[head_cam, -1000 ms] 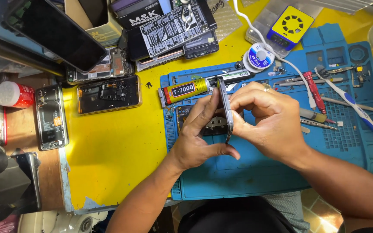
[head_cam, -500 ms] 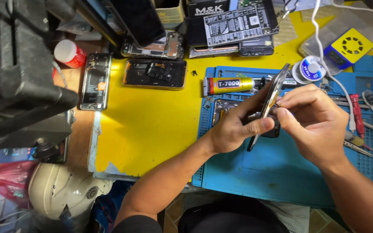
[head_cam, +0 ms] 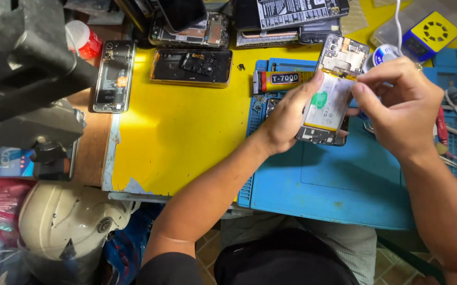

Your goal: The person assembles a smartphone by connecting internal components and attaching the screen. They then apply adhesive to the back of the device and attach a new back cover. Finally, they use a plastic tool to pry open the device again.

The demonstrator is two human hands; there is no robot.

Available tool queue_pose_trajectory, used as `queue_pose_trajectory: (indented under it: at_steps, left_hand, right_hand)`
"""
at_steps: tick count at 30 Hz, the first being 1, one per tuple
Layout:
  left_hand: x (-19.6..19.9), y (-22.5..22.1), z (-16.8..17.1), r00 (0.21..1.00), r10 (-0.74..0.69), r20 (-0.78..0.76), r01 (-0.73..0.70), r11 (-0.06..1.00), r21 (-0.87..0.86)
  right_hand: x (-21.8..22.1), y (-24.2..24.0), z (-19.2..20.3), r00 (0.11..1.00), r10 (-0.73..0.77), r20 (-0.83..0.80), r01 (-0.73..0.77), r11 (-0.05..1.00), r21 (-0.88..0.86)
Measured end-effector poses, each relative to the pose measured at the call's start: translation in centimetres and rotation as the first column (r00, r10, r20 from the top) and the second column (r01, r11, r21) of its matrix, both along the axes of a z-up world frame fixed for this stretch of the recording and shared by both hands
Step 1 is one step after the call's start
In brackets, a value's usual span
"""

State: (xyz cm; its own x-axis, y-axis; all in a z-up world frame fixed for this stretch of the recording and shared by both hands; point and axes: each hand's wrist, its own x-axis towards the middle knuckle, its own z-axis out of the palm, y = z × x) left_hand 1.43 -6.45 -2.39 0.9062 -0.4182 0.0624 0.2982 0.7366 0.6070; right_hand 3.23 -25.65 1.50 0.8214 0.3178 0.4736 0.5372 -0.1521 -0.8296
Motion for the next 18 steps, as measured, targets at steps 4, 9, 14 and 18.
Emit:
queue_pose_trajectory:
  at_steps: [4,9,14,18]
  left_hand:
    - [0.9,0.6,0.0,0.994,0.104,0.040,-0.109,0.983,0.150]
    - [2.0,1.3,-1.1,0.962,0.247,0.115,-0.271,0.921,0.281]
    - [1.2,1.7,0.6,0.919,0.300,0.257,-0.373,0.873,0.315]
    - [0.2,1.9,1.2,0.903,0.334,0.270,-0.422,0.807,0.414]
  right_hand:
    - [1.9,-1.6,-2.4,0.990,-0.005,0.140,0.013,0.998,-0.060]
    - [1.8,-2.1,-3.2,0.995,0.035,0.089,-0.035,0.999,0.005]
    - [1.6,-2.0,-3.3,0.986,0.027,0.167,-0.014,0.997,-0.080]
    - [0.7,-1.2,-2.0,0.996,0.016,0.083,-0.013,0.999,-0.035]
